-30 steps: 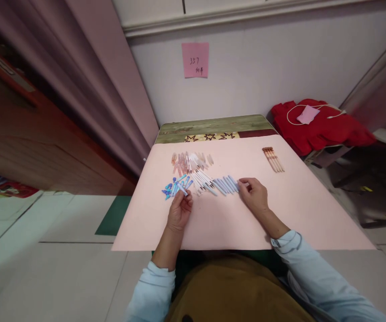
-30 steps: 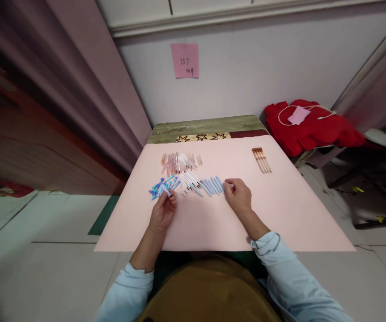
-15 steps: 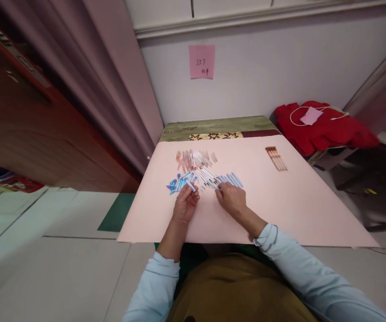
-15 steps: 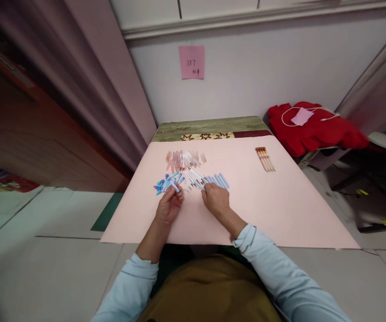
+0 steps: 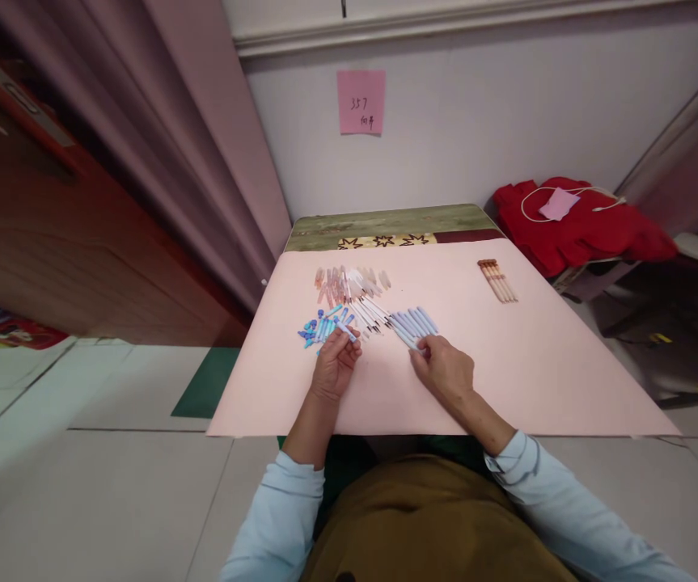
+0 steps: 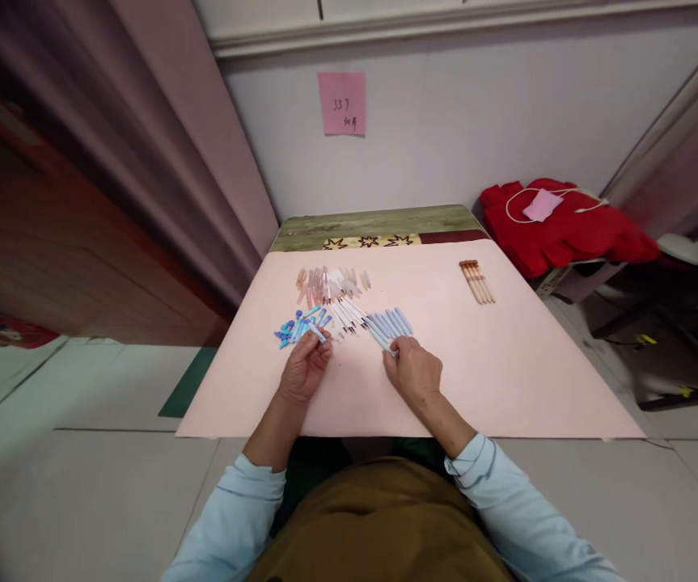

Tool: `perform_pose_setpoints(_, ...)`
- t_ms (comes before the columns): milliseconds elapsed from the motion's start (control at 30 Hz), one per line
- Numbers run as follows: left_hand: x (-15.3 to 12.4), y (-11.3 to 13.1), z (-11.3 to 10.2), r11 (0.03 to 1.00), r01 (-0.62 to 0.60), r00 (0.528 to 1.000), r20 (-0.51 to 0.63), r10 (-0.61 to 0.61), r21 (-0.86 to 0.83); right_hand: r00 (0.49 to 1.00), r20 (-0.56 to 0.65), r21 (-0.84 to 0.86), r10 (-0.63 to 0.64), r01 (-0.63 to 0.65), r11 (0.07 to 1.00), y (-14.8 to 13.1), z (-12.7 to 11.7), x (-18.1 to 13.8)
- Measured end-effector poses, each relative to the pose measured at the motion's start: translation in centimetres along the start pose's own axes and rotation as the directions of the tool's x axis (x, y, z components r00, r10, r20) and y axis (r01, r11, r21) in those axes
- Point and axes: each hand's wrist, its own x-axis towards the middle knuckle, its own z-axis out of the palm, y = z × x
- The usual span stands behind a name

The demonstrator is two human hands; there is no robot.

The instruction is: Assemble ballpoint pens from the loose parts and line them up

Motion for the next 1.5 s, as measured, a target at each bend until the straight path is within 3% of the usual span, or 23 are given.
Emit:
perform_pose_setpoints(167, -0.2, 0.1, 0.1, 1.0, 0.009, 1.0, -0.001, -0.009, -0.03, 0.998, -0.057, 0.068, 0.006, -0.002, 0.998, 0.1, 0.2, 0.2)
perform_pose_setpoints(300, 0.0, 0.0, -0.2, 0.996, -0.002, 1.0, -0.027, 0.0, -0.088, 0.993, -0.085, 0.1, -0.079, 0.087, 0.991, -0.2, 0.0, 0.0)
perform_pose_setpoints(567, 0.2, 0.6, -0.3, 0.96, -0.073, 0.995, -0.087, 0.051, -0.27, 0.964, 0.087, 0.097, -0.25, 0.242, 0.965, -3.4, -0.2, 1.7)
perform_pose_setpoints(900, -0.4, 0.2, 0.2, 0.989, -0.048, 0.999, -0.008, 0.047, -0.14, 0.952, 0.13, 0.065, -0.277, 0.27, 0.961, -6.1, 1.8, 3.8)
perform_pose_setpoints(1000, -0.5, 0.3, 0.3, 0.987, -0.066, 0.998, -0.033, 0.061, -0.148, 0.95, 0.151, 0.057, -0.272, 0.266, 0.962, -6.5, 2.1, 3.8)
perform_pose_setpoints(1367, -0.4, 0.2, -0.1, 0.982, -0.063, 0.998, -0.012, 0.062, -0.176, 0.959, 0.159, -0.031, -0.237, 0.244, 0.969, -6.9, 1.9, 3.7)
perform_pose_setpoints(1500, -0.4, 0.3, 0.0, 0.985, -0.056, 0.998, -0.025, 0.053, -0.164, 0.932, 0.183, -0.02, -0.314, 0.323, 0.946, -7.7, 1.8, 3.9)
